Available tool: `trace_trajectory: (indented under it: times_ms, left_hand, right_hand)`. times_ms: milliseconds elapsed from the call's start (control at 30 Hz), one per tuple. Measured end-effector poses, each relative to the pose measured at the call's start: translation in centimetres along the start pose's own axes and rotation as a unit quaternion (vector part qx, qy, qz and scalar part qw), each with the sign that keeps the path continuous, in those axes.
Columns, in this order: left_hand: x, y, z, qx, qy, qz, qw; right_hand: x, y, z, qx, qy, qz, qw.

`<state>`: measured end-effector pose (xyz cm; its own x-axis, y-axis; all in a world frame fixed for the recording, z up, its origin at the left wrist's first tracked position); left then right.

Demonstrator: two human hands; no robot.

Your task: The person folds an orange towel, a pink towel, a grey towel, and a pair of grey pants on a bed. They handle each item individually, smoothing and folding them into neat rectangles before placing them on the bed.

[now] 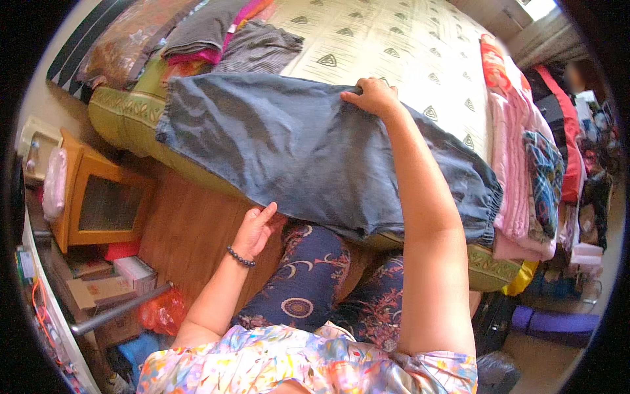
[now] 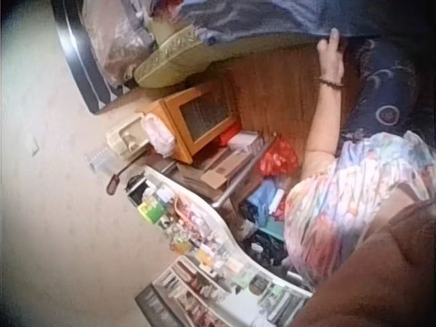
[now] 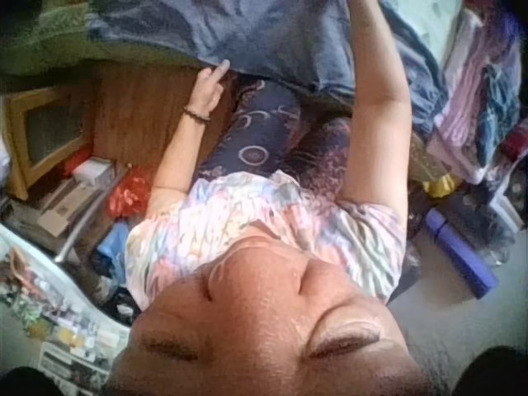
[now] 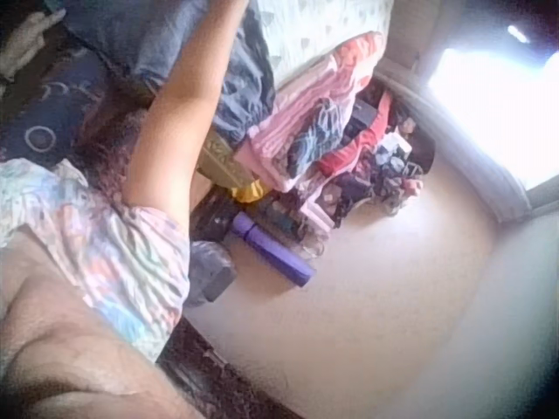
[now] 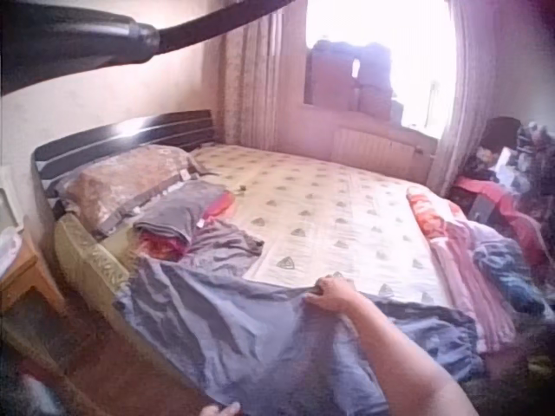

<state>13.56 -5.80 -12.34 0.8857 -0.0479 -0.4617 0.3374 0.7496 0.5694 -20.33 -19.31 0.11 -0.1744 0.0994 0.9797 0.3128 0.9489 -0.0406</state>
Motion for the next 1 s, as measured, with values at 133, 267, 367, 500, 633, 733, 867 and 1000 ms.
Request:
trace_trajectory:
  times_ms: [133,267,367,500,633,733,867,1000]
  left_hand:
    - [-2.7,-0.4,-1.5,0.015,-0.021,-0.07,0.997]
    - [-3.3,-0.7,-2.1,-0.003,-0.018,-0.075,0.997]
    - [-2.6,-0.3,-2.0,-0.007,0.098,-0.012,0.995]
    - [-5.2,1.4,-3.0,0.047,0.053,-0.075,0.995]
    - [-6.5,2.3,-0.7,-0.03,0.037,-0.077,0.996]
    - [-8.4,5.1,5.4,-0.228,0.002,-0.064,0.972]
    - [-12.6,10.3,16.1,-0.376,-0.162,-0.057,0.911]
    - [-18.4,17.9,26.7,-0.329,0.108,-0.26,0.901]
  right_hand:
    - [0.6,0.2,4.0,-0.006,-0.025,-0.018,0.999]
    - [1.9,1.1,2.0,-0.031,-0.072,-0.049,0.996]
    - [3.4,2.0,1.0,-0.053,-0.124,-0.039,0.99]
    - [6.8,3.3,1.0,-0.053,-0.252,-0.03,0.966]
    - [11.2,6.5,-0.5,-0.083,-0.245,-0.044,0.965]
    - [16.5,10.5,-2.5,-0.099,-0.227,0.056,0.967]
    - [26.3,14.1,3.5,-0.017,-0.478,0.108,0.872]
    - [36.2,20.5,3.3,0.113,-0.642,0.147,0.744]
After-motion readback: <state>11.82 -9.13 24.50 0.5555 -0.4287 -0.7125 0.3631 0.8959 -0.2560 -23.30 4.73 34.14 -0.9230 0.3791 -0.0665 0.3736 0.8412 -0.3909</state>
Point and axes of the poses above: each hand's wrist, its own y-axis away from the middle knuckle, its own x-axis out of the back of the hand, z = x × y, the point moved 4 cm from there along -y, towards the middle knuckle, and after that the axes turned 11 degrees about z, right-handed, at the moved point
